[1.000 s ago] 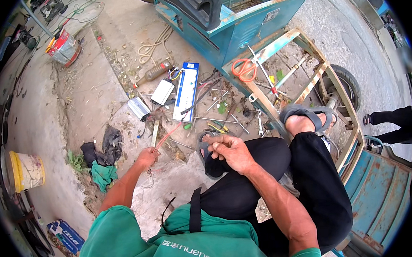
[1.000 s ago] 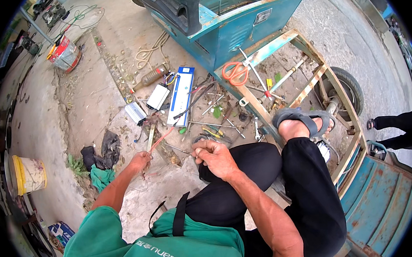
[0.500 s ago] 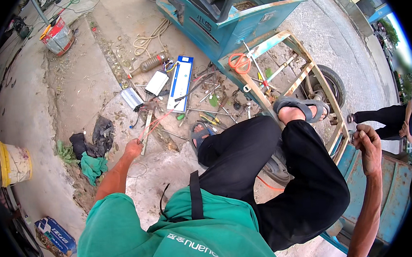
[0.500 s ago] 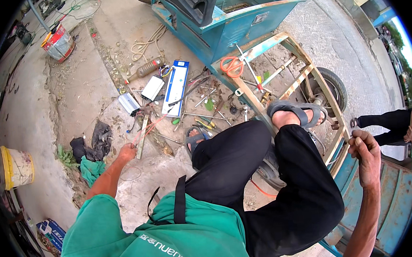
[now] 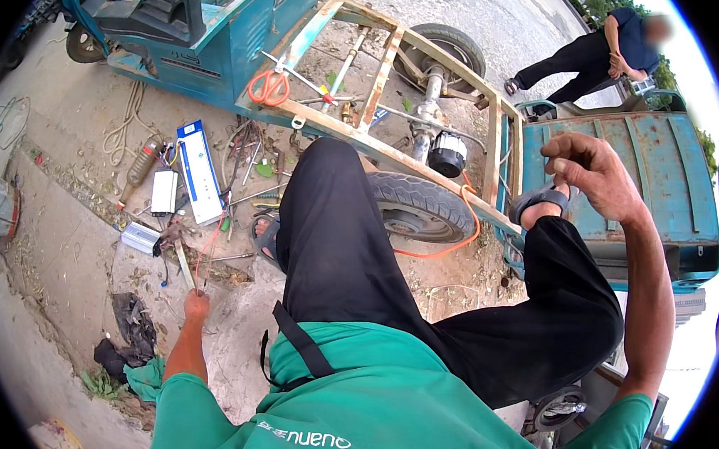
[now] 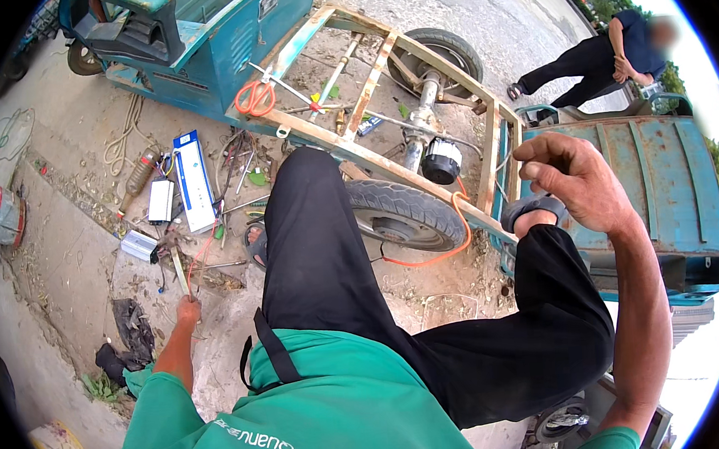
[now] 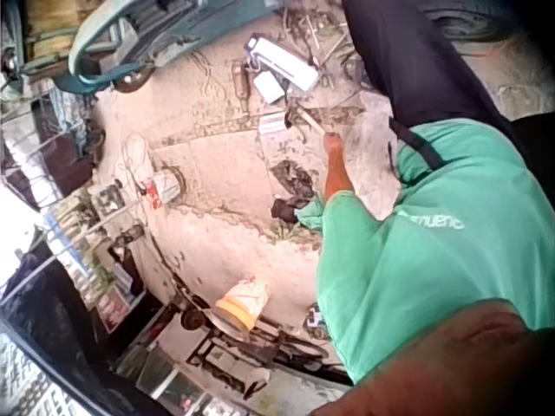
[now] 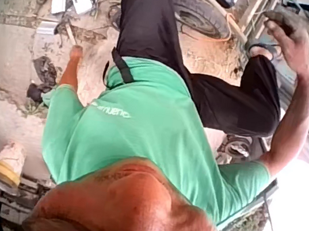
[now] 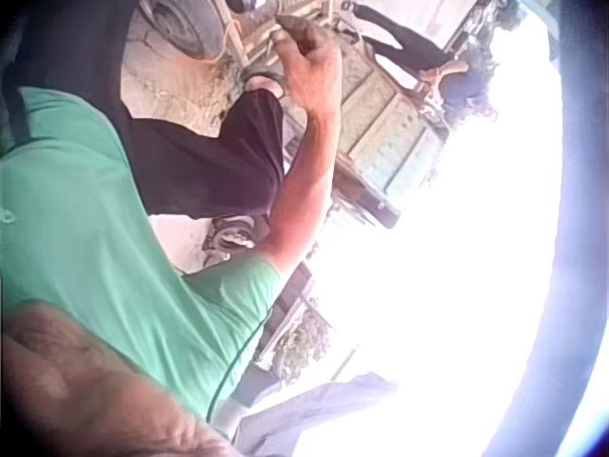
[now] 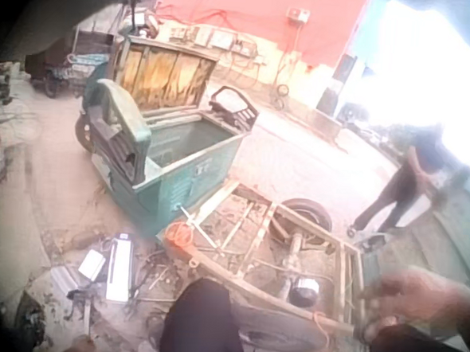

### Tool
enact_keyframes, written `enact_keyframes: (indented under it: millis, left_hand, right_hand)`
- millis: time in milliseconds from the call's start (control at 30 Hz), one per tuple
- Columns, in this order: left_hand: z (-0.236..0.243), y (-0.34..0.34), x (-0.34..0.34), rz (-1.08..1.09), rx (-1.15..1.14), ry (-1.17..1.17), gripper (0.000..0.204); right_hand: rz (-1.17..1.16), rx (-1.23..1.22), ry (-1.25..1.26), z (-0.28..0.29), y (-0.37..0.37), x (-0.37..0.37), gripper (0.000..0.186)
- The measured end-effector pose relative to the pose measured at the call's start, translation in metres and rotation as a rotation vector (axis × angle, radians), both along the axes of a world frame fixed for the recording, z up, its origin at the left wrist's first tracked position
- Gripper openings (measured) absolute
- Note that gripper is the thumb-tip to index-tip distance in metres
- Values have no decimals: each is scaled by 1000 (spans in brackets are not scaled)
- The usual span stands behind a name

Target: The person sits on the ground and uses scissors to cut the outer insulation of a black cable, then twists the exposed wires together. The person handles the cable and scissors throughout the clip.

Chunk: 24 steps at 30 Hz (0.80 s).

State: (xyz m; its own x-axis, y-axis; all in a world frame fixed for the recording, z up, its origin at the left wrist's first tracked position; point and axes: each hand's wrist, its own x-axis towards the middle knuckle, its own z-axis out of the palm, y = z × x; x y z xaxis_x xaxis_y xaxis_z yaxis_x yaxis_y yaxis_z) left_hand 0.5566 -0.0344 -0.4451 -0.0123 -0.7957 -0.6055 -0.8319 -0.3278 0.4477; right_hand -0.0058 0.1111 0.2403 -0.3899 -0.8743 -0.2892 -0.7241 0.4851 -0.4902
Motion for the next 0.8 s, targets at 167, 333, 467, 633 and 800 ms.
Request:
enact_keyframes:
  millis: [167,333,467,633,800]
  left_hand:
    - [36,-2,-33,-89,-1,-28,41]
    - [32,-3,-28,-255,-375,-225,50]
    - [65,-43,-32,-126,-290,66,42]
    - [227,-104,-148,80,-453,489,27]
    - [370,-123,-320,-73,-551,822,29]
  right_hand:
    - [99,289,46,-39,26,6,31]
    - [-33,322,-170,-88,75,-23,30]
    - [-107,288,-295,-138,113,-65,31]
    - [-263,387,-457,-242,143,-128,38]
    - [75,647,-125,-351,175,-138,33]
